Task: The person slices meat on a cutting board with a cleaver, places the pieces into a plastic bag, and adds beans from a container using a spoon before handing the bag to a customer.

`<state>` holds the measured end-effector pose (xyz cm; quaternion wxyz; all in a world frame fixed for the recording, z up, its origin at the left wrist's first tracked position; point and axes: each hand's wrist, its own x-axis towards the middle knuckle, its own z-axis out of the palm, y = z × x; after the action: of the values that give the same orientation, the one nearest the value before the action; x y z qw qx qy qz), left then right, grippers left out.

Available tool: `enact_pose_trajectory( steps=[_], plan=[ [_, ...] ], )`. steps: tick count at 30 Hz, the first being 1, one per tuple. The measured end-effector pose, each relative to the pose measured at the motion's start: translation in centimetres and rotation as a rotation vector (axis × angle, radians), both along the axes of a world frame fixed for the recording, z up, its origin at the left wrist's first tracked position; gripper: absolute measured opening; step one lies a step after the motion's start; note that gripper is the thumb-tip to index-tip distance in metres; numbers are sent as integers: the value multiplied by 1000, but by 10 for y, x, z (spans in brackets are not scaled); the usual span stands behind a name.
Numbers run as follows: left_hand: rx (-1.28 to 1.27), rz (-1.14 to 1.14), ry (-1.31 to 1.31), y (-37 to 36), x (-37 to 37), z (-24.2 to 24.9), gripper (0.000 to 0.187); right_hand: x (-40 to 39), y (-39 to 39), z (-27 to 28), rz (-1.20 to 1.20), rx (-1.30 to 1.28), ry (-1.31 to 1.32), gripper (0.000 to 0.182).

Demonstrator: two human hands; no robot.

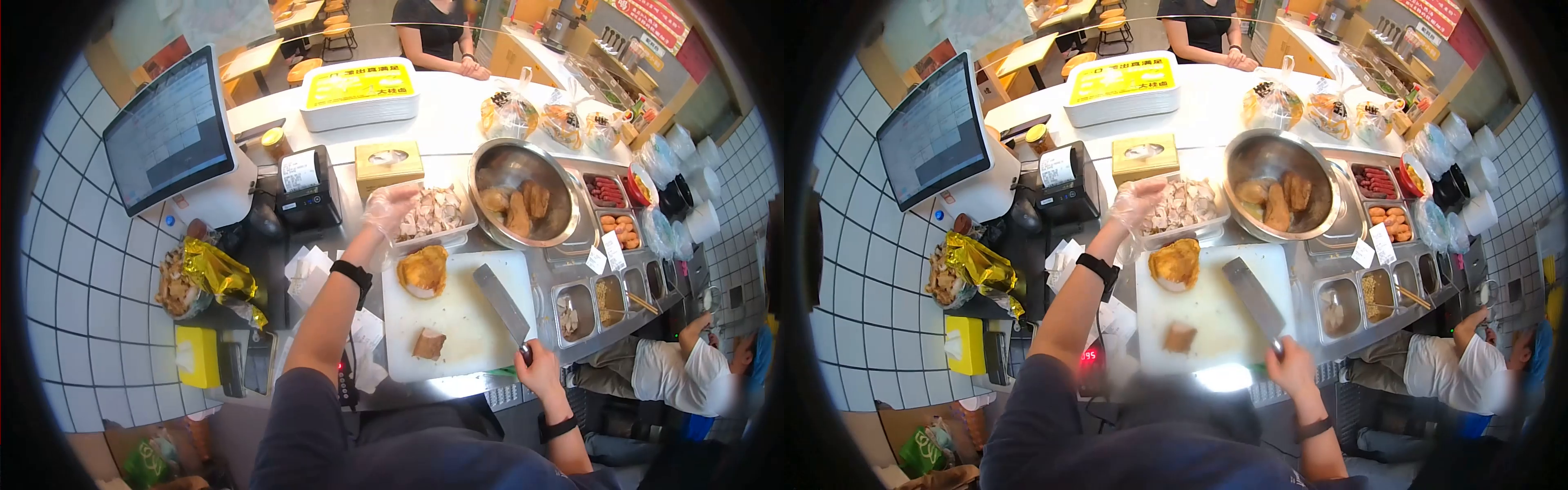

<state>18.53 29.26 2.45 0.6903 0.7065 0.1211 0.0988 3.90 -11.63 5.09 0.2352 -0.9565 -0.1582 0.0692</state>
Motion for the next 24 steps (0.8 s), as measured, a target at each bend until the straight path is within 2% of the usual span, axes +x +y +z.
enact_pose_trajectory(
  steps=[1, 4, 8, 10, 15, 16, 18, 19, 20, 22, 23, 24],
  plan=[
    [-36, 26, -86, 7, -1, 0, 21, 3, -2, -9, 27, -16, -51, 18],
    [-216, 218, -68, 23, -16, 6, 19, 15, 0, -33, 129, -51, -208, 21],
    [-300, 662, -123, 60, -40, 19, 15, 25, 2, -48, 121, -105, -236, 30],
    [-530, 821, -270, 94, -46, 10, 14, 28, 0, -55, 99, -49, -313, 34],
    [-474, 1007, -180, 159, -46, 2, 20, 26, -1, -40, -23, 100, -322, 35],
    [-481, 1022, -159, 168, -42, 1, 20, 24, -5, -38, -52, 109, -320, 34],
    [-228, 730, 50, 199, -46, -5, 17, 21, -13, -38, -47, 110, -383, 33],
    [-161, 614, 6, 221, -51, -24, 9, 19, -19, -37, -60, 102, -416, 33],
    [-98, 486, -42, 235, -53, -46, 11, 17, -25, -34, -65, 103, -410, 32],
    [238, 583, 262, 217, -57, -5, 19, 15, -32, -23, -94, 101, -398, 31],
    [69, 538, 149, 224, -63, -15, 20, 15, -35, -19, -109, 116, -402, 31],
    [14, 556, 155, 257, -57, -41, 22, 13, -38, -15, -120, 132, -404, 30]
  ],
)
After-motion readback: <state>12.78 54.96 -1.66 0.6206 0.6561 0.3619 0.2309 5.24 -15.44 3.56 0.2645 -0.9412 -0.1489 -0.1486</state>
